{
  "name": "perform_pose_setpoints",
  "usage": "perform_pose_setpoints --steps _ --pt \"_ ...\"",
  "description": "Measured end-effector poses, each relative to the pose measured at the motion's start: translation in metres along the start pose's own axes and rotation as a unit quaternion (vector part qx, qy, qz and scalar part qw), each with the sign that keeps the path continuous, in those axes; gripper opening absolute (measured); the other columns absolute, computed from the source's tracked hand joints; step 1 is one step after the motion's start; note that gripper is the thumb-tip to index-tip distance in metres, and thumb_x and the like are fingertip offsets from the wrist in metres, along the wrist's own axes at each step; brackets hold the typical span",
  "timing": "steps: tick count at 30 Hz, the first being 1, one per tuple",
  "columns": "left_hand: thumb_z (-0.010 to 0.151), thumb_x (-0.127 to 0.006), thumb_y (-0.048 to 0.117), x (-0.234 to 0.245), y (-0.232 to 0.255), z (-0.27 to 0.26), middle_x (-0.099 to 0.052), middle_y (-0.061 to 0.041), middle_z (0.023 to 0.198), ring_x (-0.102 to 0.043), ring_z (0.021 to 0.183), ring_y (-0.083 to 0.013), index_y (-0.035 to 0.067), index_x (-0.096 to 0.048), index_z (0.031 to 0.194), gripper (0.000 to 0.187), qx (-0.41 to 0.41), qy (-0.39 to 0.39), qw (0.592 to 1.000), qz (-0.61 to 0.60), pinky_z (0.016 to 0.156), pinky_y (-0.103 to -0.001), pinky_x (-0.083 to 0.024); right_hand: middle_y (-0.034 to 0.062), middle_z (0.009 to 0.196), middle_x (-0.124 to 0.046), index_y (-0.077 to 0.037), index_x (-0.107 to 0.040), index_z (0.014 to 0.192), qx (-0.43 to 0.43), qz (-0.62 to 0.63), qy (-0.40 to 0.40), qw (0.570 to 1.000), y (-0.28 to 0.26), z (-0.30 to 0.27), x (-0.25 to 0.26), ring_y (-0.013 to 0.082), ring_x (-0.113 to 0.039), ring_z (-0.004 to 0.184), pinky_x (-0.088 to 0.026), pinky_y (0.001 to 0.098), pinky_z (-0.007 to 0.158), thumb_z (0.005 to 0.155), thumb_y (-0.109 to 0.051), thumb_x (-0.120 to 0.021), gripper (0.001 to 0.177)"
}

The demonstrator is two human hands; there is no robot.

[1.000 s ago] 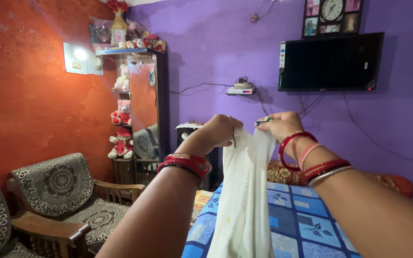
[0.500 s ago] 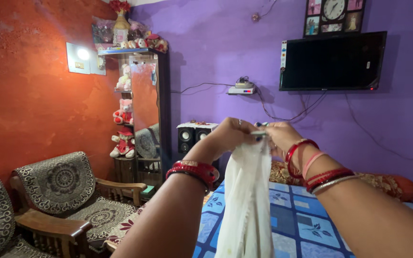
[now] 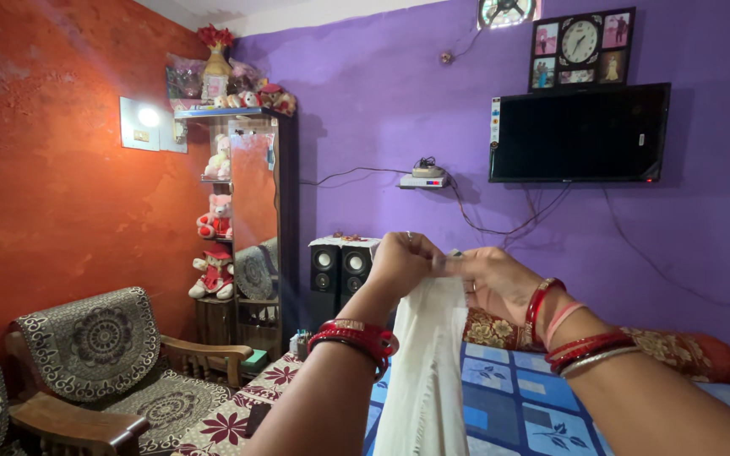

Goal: The person folds several pieces of clothing on a bed, including a light-colored cloth, a white shirt, and a striped shirt. Each item is smoothed, folded, and stacked on the bed.

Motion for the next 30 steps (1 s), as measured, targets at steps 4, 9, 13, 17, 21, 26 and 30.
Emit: perform_pose_setpoints --steps 4,9,13,17,21,26,30 --pt "0.069 -0.086 0.005 -0.005 -0.003 0.001 -0.071 -0.005 0.072 -0.063 0.063 -0.0119 0.0 -0.074 0.08 0.017 0.075 -0.048 0.995 -0.045 0.06 -0.029 -0.053 0.0138 0.101 -0.077 0.005 -0.071 0.11 -0.001 -0.002 -0.032 0.999 0.007 0.001 0.004 0.0234 -0.075 0.095 -0.061 0.0401 0.091 0.082 0.004 -0.07 0.028" --pt "0.085 -0.083 0.028 -0.002 0.003 -0.018 -0.069 -0.006 0.078 -0.063 0.064 -0.0143 0.001 -0.068 0.095 0.032 0.2 -0.04 0.973 -0.109 0.06 -0.031 -0.051 0.0163 0.095 -0.076 0.006 -0.07 0.104 -0.005 0.019 0.032 0.999 0.017 0.014 0.016 0.0269 -0.076 0.086 -0.063 0.043 0.082 0.087 0.001 -0.062 0.02" --pt "0.082 -0.082 0.02 0.001 0.007 -0.036 -0.073 -0.006 0.086 -0.07 0.072 -0.0142 0.002 -0.07 0.102 0.029 0.202 -0.11 0.96 -0.159 0.066 -0.03 -0.058 0.0116 0.094 -0.074 0.001 -0.068 0.105 0.042 0.004 0.133 0.99 0.015 0.024 0.023 0.0207 -0.072 0.082 -0.06 0.0379 0.076 0.094 -0.004 -0.063 0.013" --pt "0.082 -0.078 0.015 0.002 0.005 -0.038 -0.075 -0.005 0.091 -0.074 0.081 -0.0153 0.002 -0.07 0.104 0.026 0.211 -0.12 0.942 -0.232 0.075 -0.031 -0.061 0.0107 0.093 -0.074 0.001 -0.07 0.105 0.086 -0.029 0.153 0.984 0.002 0.025 0.026 0.0178 -0.071 0.079 -0.059 0.0323 0.074 0.094 -0.005 -0.063 0.015" --pt "0.089 -0.078 0.015 0.003 0.009 -0.026 -0.07 -0.013 0.09 -0.063 0.076 -0.0231 -0.004 -0.066 0.106 0.029 0.175 -0.199 0.943 -0.202 0.063 -0.038 -0.046 0.0106 0.09 -0.074 0.002 -0.07 0.104 0.07 -0.121 0.162 0.977 -0.008 0.023 0.03 0.0166 -0.071 0.076 -0.058 0.0326 0.071 0.094 -0.008 -0.064 0.015" --pt "0.085 -0.079 0.022 0.004 0.015 -0.023 -0.07 -0.018 0.111 -0.072 0.099 -0.0276 0.0 -0.057 0.119 0.046 0.227 -0.184 0.951 -0.105 0.084 -0.039 -0.059 0.0044 0.084 -0.073 0.0 -0.074 0.098 0.15 -0.187 0.214 0.947 -0.005 0.032 0.042 0.0092 -0.064 0.072 -0.051 0.0268 0.065 0.091 -0.009 -0.068 0.013" --pt "0.082 -0.08 0.029 0.013 0.006 -0.025 -0.069 -0.021 0.128 -0.072 0.112 -0.0282 -0.001 -0.051 0.13 0.064 0.268 -0.195 0.938 -0.105 0.093 -0.039 -0.059 0.0015 0.078 -0.073 -0.001 -0.076 0.094 0.162 -0.252 0.271 0.915 0.0 0.037 0.061 0.0072 -0.061 0.068 -0.049 0.0264 0.062 0.087 -0.013 -0.071 0.014"
Point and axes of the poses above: each hand's wrist, its own z-axis towards the middle knuckle, its own x-axis out of the back of the hand, y = z × x, the point moved 1 cm from there along z, towards the middle knuckle
